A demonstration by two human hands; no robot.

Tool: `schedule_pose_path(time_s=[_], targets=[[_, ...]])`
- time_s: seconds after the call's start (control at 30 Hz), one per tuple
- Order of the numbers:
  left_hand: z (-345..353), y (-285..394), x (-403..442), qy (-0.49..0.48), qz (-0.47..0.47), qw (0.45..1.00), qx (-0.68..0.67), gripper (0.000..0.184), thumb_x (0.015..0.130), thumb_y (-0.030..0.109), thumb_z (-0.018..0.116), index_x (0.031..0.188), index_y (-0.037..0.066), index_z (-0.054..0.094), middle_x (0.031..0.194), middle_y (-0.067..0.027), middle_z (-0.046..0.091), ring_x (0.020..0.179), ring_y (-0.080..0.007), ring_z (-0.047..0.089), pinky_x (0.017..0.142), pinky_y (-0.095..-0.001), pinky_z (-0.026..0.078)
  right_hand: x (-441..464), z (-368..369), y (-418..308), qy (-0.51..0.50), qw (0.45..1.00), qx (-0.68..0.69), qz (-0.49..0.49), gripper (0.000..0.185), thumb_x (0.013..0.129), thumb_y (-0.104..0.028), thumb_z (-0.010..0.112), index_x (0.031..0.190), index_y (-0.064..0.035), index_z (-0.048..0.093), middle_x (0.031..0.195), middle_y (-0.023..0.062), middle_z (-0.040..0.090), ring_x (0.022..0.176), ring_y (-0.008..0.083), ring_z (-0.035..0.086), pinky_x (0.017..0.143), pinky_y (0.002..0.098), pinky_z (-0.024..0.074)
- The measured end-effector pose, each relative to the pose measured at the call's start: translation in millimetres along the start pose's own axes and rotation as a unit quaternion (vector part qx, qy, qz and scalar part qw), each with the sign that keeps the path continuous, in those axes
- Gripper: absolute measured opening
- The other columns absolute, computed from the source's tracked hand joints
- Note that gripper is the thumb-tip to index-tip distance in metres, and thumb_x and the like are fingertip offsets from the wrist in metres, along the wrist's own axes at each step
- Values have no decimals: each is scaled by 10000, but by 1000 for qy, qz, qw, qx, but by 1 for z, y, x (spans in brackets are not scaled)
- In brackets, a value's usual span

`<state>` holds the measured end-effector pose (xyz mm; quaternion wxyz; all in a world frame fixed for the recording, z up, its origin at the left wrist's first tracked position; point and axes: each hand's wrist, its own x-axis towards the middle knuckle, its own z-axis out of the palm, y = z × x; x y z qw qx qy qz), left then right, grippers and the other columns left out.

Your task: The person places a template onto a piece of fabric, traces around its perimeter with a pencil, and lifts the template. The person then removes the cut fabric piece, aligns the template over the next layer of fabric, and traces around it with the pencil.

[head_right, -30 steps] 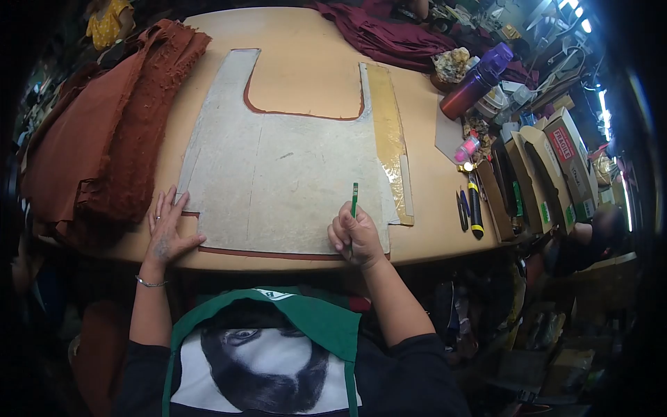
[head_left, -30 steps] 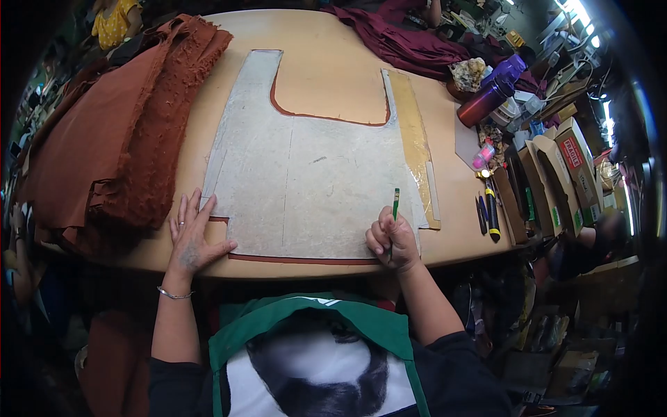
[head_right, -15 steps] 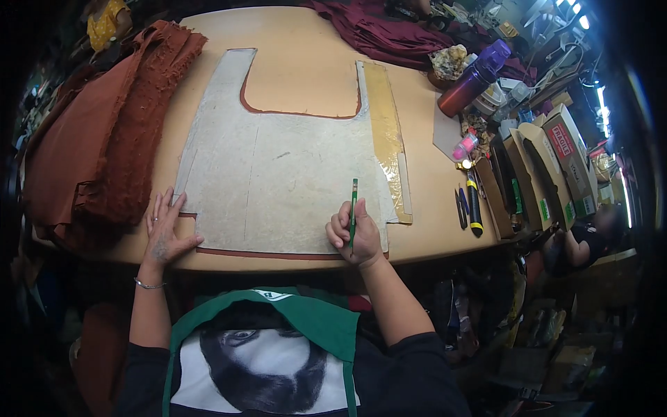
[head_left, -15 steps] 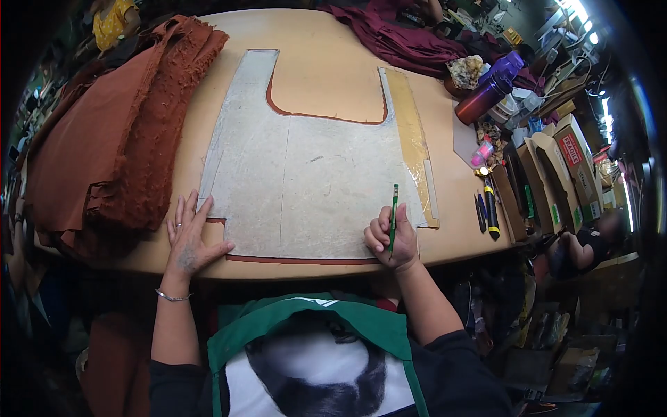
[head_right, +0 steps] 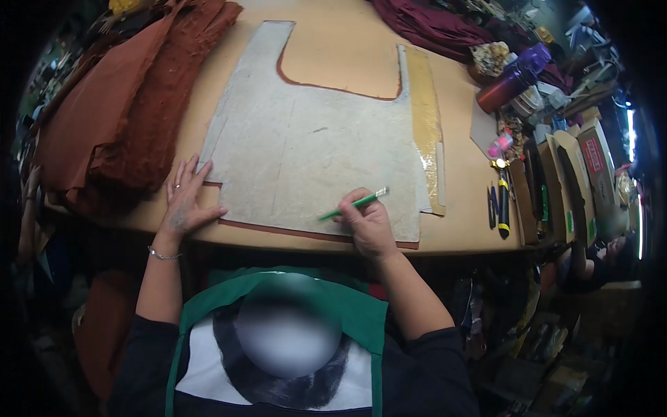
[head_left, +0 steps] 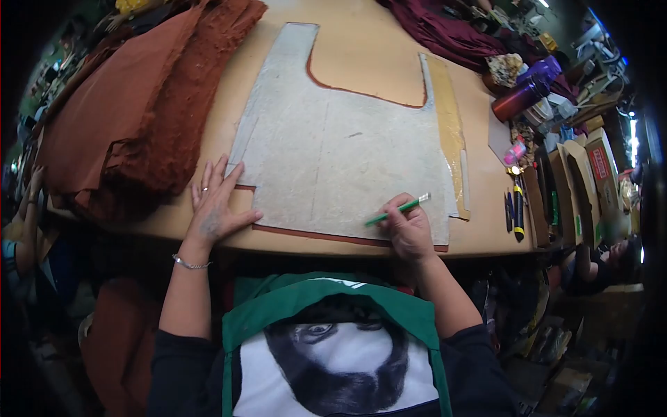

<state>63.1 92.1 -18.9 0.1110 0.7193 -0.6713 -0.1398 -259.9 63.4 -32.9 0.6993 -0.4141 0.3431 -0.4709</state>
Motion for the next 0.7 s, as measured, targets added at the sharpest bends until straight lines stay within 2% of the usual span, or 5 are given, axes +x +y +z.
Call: schedule_pose_path(time_s=[0.07, 0.17, 0.27, 0.37, 0.7], targets=[[1, -1, 1, 7, 6, 1000, 6, 910, 519, 521, 692, 1285, 162, 358, 1395, -89, 183, 1297, -308, 94, 968, -592, 91, 0, 29, 1, -13, 990, -137, 11, 92, 784, -84, 607, 784, -46, 524, 734, 23, 535, 645, 94, 492, 603, 221, 407], [2, -3, 0, 19, 13, 1000, 14, 901, 521, 537, 683, 1277, 158, 370, 1390, -95, 196, 1295, -308, 101, 972, -586, 95, 6, 72, 13, -103, 959, -264, -28, 126, 757, -85, 639, 799, -25, 536, 737, 42, 552, 674, 94, 517, 615, 228, 421], [6, -6, 0, 34, 20, 999, 8, 900, 524, 547, 676, 1279, 165, 368, 1386, -104, 200, 1293, -311, 106, 980, -574, 100, 11, 102, 35, -134, 932, -328, -71, 134, 754, -90, 634, 772, -7, 531, 699, 73, 544, 619, 117, 514, 563, 244, 415], [7, -7, -1, 38, 20, 999, 1, 903, 522, 549, 677, 1281, 170, 366, 1386, -108, 200, 1293, -313, 107, 983, -570, 99, 15, 115, 48, -123, 927, -327, -133, 133, 742, -84, 638, 757, -4, 532, 667, 105, 527, 582, 158, 513, 526, 270, 406], [10, -3, 2, 37, 32, 999, 1, 910, 519, 562, 677, 1283, 179, 365, 1386, -109, 201, 1293, -314, 106, 982, -572, 95, 20, 120, 52, -105, 917, -350, -158, 144, 740, -101, 630, 726, -18, 514, 670, 122, 523, 605, 218, 520, 542, 324, 406]])
